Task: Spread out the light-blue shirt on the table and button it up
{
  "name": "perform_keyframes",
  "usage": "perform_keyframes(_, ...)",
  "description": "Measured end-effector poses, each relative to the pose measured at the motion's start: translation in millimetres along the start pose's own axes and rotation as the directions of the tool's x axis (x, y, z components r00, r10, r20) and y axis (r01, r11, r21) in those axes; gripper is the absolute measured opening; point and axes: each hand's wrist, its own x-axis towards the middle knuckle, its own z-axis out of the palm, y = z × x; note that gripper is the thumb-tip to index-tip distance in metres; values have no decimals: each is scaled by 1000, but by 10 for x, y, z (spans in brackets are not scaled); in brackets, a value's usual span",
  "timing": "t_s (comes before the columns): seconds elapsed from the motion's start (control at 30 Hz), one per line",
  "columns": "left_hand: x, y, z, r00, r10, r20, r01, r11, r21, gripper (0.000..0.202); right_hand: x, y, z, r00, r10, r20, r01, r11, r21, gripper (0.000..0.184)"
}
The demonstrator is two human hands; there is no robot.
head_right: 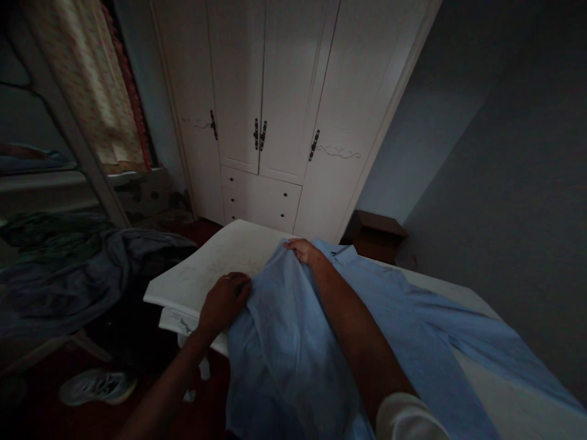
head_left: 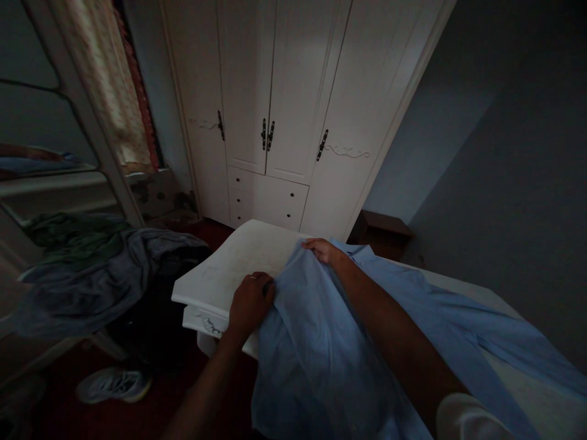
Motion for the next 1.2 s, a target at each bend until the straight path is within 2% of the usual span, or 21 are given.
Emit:
perform_keyframes(0.2,-10,-5,-9,1000,9,11,-9,1000,-3,23,133,34,-6,986,-77,-151,48,982,-184,14)
perform_keyframes(0.33,-52,-33,-22,983,178,41,-178,984,10,46,169,-5,-58,956,-157,-247,55,925,-375,11)
perform_keyframes(0.43,-81,-27,-51,953,280,115,-286,958,38,45,102,-61,-29,923,-295,-247,134,848,-513,29)
perform_keyframes(0.53,-89,-2,-83,931,315,187,-330,943,53,37,-2,-104,77,887,-439,-142,278,755,-593,47)
perform_keyframes(0.63,-85,4,-104,919,332,210,-350,935,53,39,-67,-80,183,823,-550,143,483,545,-685,46)
perform_keyframes(0.7,-86,-4,-115,909,353,222,-369,929,36,40,-72,-9,212,794,-534,291,539,396,-743,40)
perform_keyframes(0.73,-89,-9,-121,902,365,231,-380,925,24,41,-65,38,212,805,-503,315,527,362,-769,41)
perform_keyframes(0.83,-104,-5,-136,878,399,263,-413,911,-4,40,-18,185,182,875,-417,246,422,405,-811,55)
perform_keyframes(0.9,-121,14,-135,869,415,269,-429,903,-6,40,22,253,164,896,-397,201,376,434,-819,59)
perform_keyframes(1.07,-226,53,-91,883,423,202,-439,897,42,39,96,303,174,909,-389,147,322,435,-841,56)
perform_keyframes(1.2,-395,-2,-70,929,354,104,-367,918,152,39,120,333,182,910,-402,106,292,437,-851,58)
